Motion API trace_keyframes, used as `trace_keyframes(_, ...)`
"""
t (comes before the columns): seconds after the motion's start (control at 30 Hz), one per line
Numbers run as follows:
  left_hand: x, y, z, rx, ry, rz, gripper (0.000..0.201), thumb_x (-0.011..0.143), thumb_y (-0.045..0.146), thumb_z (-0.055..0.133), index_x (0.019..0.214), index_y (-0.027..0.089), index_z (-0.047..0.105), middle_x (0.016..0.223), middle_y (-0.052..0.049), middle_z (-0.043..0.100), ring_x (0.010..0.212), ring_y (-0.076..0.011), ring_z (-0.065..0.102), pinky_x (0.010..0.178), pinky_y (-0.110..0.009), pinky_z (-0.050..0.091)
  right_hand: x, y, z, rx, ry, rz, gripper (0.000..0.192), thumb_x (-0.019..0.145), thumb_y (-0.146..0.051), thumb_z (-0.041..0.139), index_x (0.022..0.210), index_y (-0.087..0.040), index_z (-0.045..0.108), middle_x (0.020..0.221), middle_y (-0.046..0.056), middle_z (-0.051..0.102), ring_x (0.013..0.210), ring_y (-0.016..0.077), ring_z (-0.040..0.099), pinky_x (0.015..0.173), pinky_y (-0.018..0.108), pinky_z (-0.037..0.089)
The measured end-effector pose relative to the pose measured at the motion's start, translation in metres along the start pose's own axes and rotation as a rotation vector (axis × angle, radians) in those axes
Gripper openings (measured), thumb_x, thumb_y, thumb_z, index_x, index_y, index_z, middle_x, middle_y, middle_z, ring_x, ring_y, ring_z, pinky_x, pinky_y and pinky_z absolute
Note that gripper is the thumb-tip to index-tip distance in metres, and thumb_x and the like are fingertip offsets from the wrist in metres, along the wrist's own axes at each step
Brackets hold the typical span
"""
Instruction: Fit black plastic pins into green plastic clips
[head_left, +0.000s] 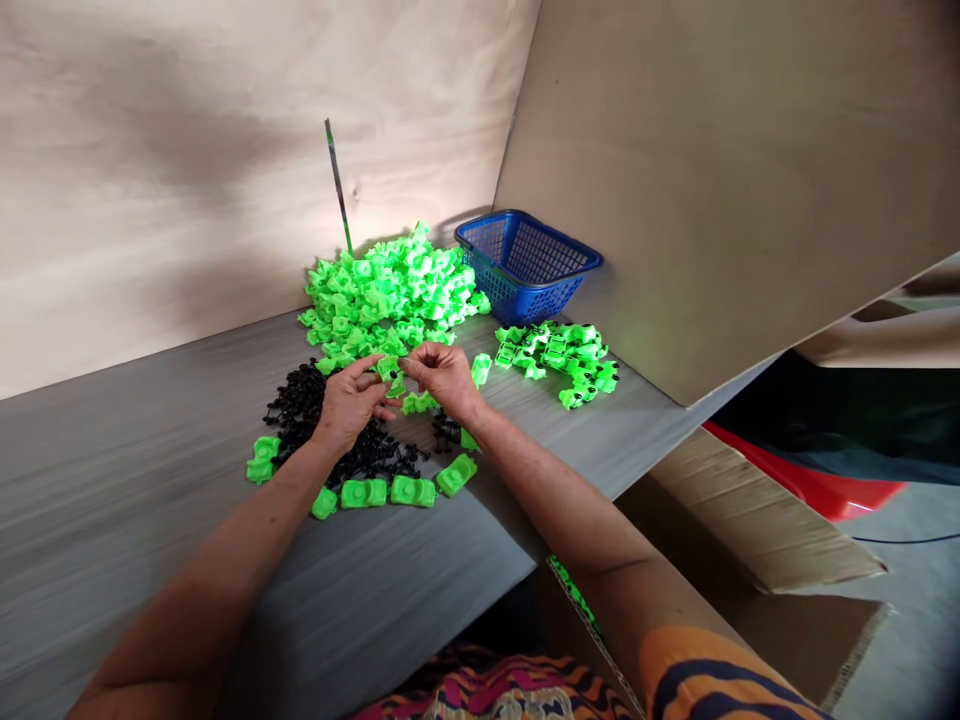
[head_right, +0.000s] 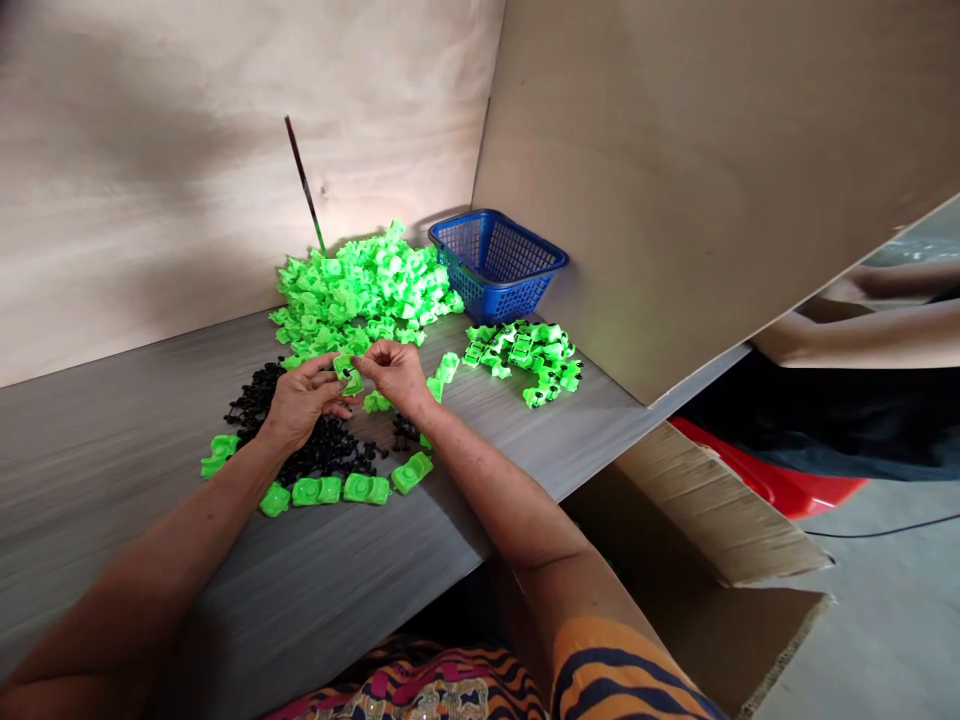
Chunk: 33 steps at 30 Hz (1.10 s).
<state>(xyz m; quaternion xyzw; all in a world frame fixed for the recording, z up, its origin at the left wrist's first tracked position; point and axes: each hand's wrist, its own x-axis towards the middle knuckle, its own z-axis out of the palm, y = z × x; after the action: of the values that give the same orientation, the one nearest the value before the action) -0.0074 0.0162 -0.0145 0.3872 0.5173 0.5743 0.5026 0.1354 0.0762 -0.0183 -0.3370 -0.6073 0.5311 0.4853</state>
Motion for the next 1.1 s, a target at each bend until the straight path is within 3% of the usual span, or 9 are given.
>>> trace_keyframes(0.3, -0.001, -0.005, 0.002, 0.015, -0.024, 0.045, 0.064, 0.064, 0.018, 0.082, 0.126, 0.013, 0.066, 0.066, 0.007, 0.061, 0.059, -0.0175, 0.072, 0.05, -0.025, 0.06, -0.007, 0.007, 0.013, -0.192, 0.159, -0.084, 0.051, 0.079, -0.059, 0.072, 0.056, -0.022, 0.046, 0.052, -0.007, 0.039, 0.053, 0.0084, 0.034, 0.052, 0.025, 0.03)
trace_keyframes(0.7, -0.002, 0.001, 0.001, -0.005, -0.028, 0.04, 0.067, 0.058, 0.019, 0.078, 0.123, 0.009, 0.07, 0.062, 0.007, 0.061, 0.053, -0.0157, 0.068, 0.052, -0.027, 0.06, -0.01, 0.007, 0.013, -0.312, 0.177, -0.147, 0.048, 0.086, -0.055, 0.065, 0.058, -0.022, 0.044, 0.052, -0.007, 0.037, 0.054, 0.0086, 0.032, 0.054, 0.024, 0.029)
trace_keyframes(1.1, -0.001, -0.002, 0.0, 0.011, -0.048, 0.066, 0.06, 0.062, 0.025, 0.084, 0.12, 0.012, 0.073, 0.067, 0.003, 0.067, 0.055, -0.0158, 0.068, 0.053, -0.029, 0.062, -0.009, 0.012, 0.013, -0.34, 0.204, -0.185, 0.038, 0.086, -0.04, 0.063, 0.059, -0.022, 0.043, 0.053, -0.007, 0.037, 0.055, 0.0089, 0.032, 0.054, 0.024, 0.029)
